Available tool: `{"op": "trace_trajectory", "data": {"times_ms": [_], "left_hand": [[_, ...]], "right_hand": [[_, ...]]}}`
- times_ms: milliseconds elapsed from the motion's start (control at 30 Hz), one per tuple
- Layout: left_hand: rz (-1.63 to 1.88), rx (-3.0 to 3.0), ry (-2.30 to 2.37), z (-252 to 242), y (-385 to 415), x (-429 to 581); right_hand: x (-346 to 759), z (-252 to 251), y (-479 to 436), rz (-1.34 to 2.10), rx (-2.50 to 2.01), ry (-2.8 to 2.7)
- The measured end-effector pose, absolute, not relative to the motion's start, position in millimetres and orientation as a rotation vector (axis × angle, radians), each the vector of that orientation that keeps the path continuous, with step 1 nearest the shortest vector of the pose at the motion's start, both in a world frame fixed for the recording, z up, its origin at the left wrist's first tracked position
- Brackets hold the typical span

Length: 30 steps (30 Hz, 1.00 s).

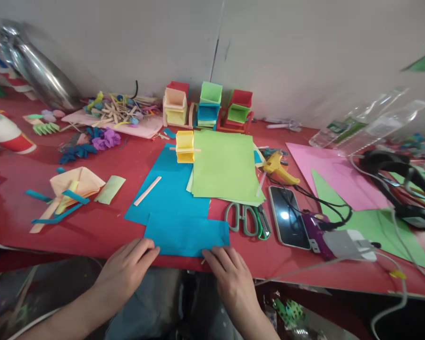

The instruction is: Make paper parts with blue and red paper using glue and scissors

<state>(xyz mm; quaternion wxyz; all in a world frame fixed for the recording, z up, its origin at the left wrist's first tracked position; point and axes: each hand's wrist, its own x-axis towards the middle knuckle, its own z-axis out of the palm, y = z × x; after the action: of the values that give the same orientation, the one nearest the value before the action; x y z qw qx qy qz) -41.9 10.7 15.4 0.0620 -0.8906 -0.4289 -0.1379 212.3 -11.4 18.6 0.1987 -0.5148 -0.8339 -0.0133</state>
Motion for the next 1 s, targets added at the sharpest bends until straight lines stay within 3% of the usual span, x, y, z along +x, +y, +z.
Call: {"op": "trace_trajectory", "data": {"times_ms": [200, 567, 1000], "left_hand": [[-0.272, -2.576, -1.314, 15, -2, -24], [-0.387, -2.496, -1.207, -5, -18, 4], [-0.354, -2.501, -1.199, -18, -22, 2]], "right_hand": [[214, 12, -13, -0.119, -1.393, -2.368], [190, 10, -24, -0.454, -1.477, -2.367], [209, -3, -36, -0.486, -1.478, -2.273]]}}
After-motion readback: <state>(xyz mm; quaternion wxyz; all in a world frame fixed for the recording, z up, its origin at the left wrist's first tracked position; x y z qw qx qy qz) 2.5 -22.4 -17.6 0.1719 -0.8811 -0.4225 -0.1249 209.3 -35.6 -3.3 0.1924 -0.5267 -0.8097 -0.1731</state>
